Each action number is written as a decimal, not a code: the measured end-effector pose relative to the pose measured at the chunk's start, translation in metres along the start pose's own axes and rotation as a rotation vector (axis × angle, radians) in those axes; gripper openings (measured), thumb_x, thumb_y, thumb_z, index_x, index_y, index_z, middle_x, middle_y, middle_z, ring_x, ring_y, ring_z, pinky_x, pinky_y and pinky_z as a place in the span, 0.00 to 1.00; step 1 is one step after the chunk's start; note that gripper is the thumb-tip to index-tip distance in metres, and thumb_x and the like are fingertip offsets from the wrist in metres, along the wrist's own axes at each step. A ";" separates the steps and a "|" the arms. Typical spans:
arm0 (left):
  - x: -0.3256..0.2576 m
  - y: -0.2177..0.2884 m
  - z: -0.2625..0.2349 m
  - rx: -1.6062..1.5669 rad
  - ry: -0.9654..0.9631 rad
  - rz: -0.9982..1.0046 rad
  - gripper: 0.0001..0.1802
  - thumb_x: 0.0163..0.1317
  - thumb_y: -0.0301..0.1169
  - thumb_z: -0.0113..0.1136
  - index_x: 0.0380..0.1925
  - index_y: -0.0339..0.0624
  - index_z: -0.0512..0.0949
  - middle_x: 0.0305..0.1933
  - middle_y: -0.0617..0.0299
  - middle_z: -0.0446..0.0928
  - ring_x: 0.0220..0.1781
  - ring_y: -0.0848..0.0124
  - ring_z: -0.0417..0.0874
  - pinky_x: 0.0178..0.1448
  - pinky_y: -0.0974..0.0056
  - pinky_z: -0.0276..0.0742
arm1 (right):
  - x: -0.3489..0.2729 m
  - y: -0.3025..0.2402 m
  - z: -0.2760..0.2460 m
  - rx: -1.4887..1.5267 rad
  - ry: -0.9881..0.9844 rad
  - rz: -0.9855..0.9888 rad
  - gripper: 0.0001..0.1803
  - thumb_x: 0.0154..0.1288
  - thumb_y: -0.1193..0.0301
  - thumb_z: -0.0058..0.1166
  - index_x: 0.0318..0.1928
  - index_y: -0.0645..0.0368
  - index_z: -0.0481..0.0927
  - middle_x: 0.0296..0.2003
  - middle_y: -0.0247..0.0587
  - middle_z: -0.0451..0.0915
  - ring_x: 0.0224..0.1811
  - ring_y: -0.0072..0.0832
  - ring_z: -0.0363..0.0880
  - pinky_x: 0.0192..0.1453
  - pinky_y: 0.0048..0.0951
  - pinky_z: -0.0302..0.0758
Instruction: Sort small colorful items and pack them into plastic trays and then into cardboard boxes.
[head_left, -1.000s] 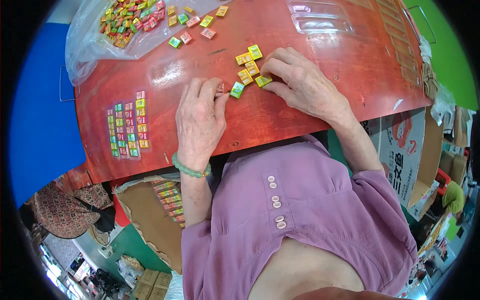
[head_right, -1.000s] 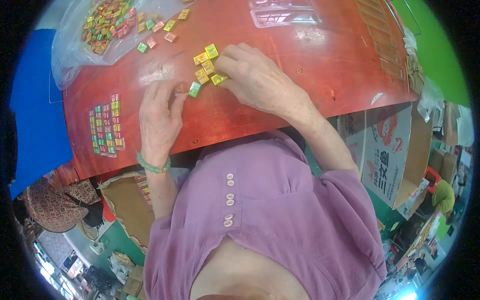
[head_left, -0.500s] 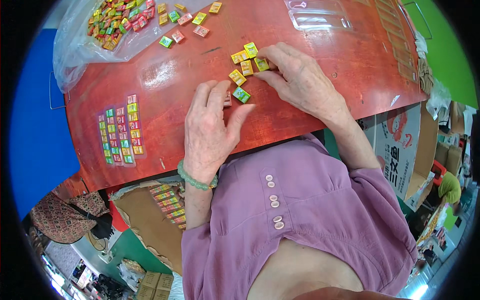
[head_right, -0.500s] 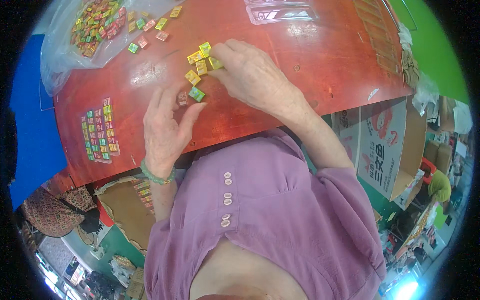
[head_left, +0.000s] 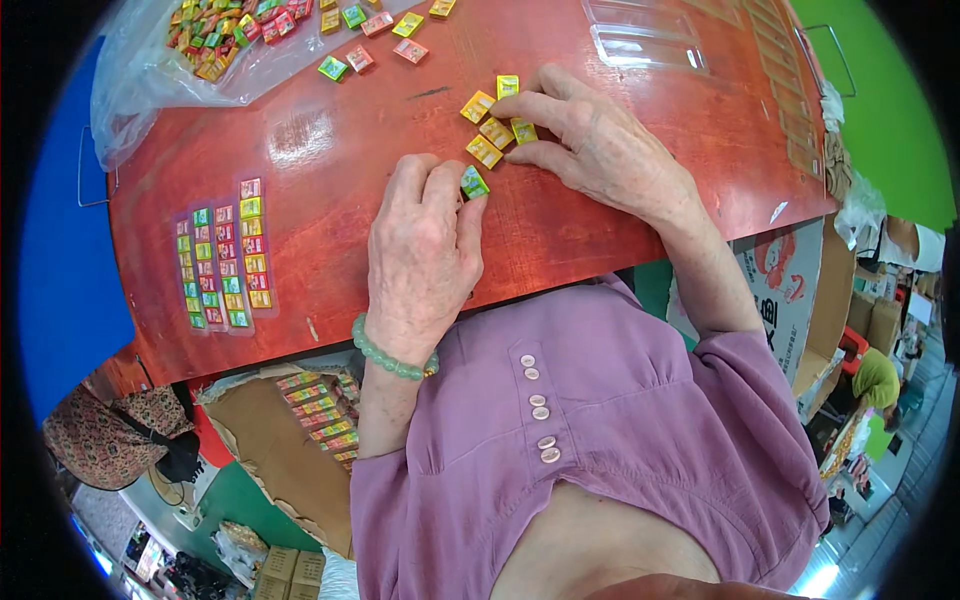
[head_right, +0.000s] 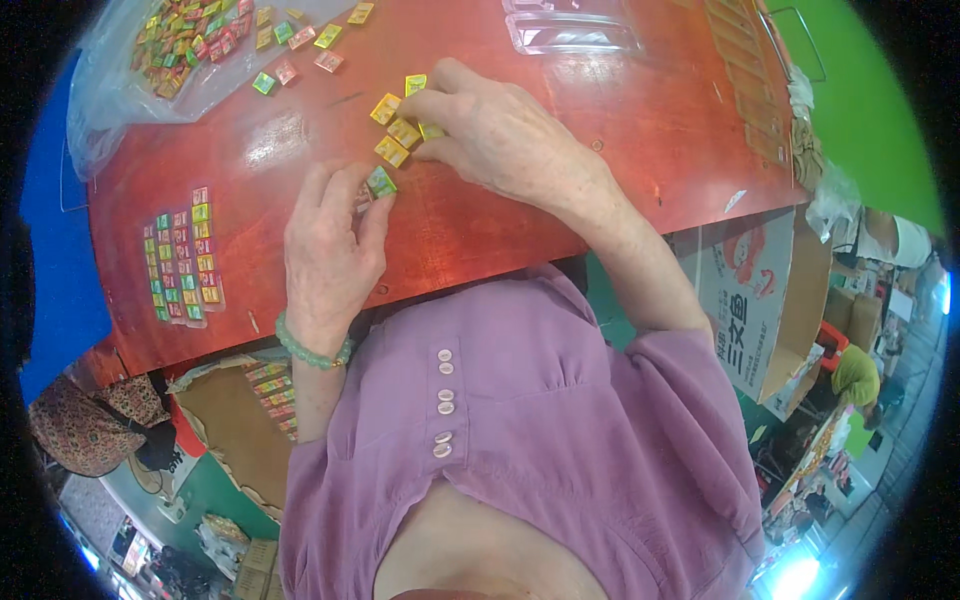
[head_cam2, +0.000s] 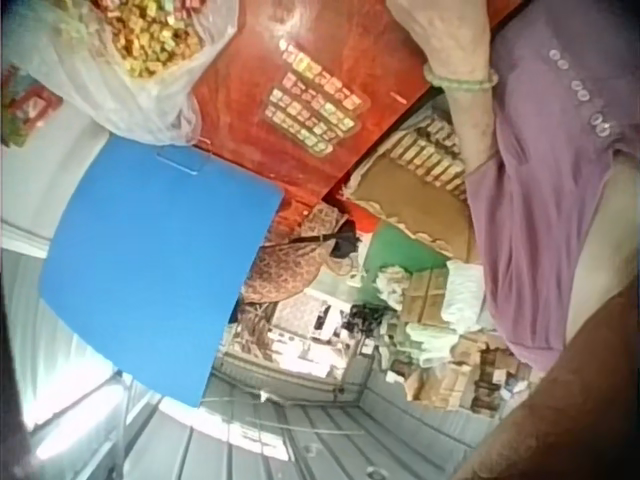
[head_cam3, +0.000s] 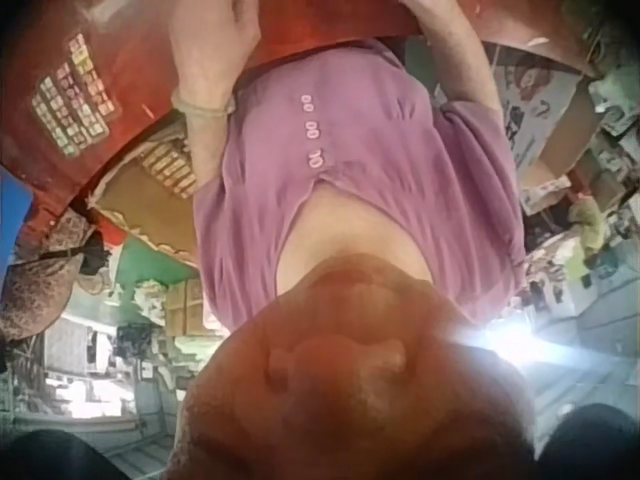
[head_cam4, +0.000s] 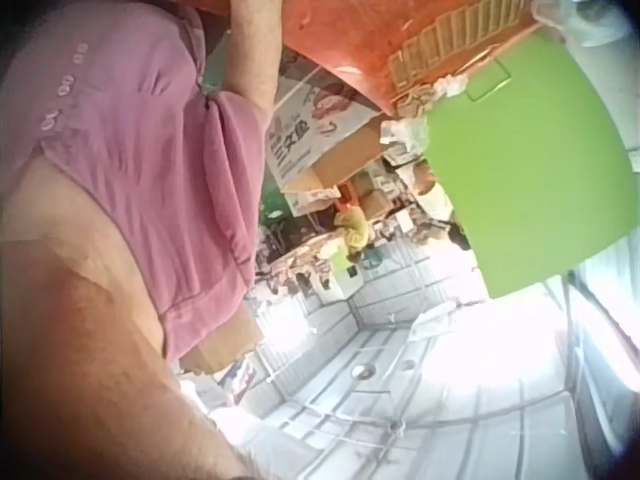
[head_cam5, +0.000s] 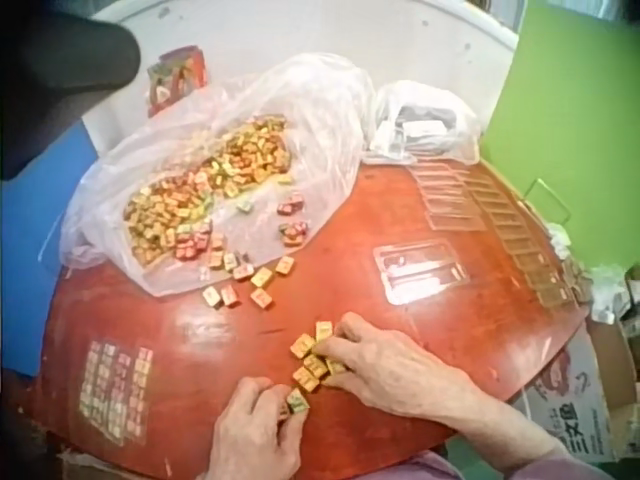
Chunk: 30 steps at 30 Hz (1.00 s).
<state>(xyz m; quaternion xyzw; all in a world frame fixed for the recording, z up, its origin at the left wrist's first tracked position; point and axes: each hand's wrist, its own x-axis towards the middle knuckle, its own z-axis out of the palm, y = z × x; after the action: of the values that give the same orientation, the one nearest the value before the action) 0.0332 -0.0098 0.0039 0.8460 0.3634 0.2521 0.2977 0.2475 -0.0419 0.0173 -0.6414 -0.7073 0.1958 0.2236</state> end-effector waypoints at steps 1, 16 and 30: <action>0.001 0.000 -0.001 0.025 0.004 -0.003 0.17 0.57 0.19 0.68 0.46 0.33 0.77 0.46 0.47 0.73 0.47 0.48 0.80 0.48 0.49 0.78 | 0.001 -0.001 0.000 -0.005 -0.003 -0.003 0.19 0.65 0.68 0.67 0.55 0.57 0.82 0.44 0.45 0.76 0.46 0.44 0.80 0.50 0.43 0.77; 0.013 -0.003 -0.008 0.087 0.076 -0.014 0.24 0.56 0.26 0.73 0.52 0.34 0.77 0.47 0.49 0.73 0.49 0.50 0.80 0.49 0.51 0.79 | -0.006 0.008 -0.009 -0.052 0.045 0.028 0.17 0.66 0.69 0.65 0.53 0.59 0.80 0.39 0.47 0.75 0.40 0.46 0.79 0.45 0.43 0.77; 0.020 -0.011 0.008 0.196 0.160 0.045 0.14 0.58 0.29 0.72 0.44 0.40 0.82 0.42 0.57 0.74 0.43 0.57 0.80 0.45 0.54 0.81 | 0.014 -0.005 0.009 -0.082 0.136 0.015 0.15 0.68 0.69 0.64 0.49 0.64 0.80 0.41 0.50 0.76 0.45 0.51 0.80 0.48 0.45 0.77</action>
<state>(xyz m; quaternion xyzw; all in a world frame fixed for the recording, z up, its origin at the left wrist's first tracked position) 0.0456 0.0093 -0.0052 0.8562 0.3896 0.2889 0.1779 0.2376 -0.0282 0.0136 -0.6669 -0.6932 0.1244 0.2434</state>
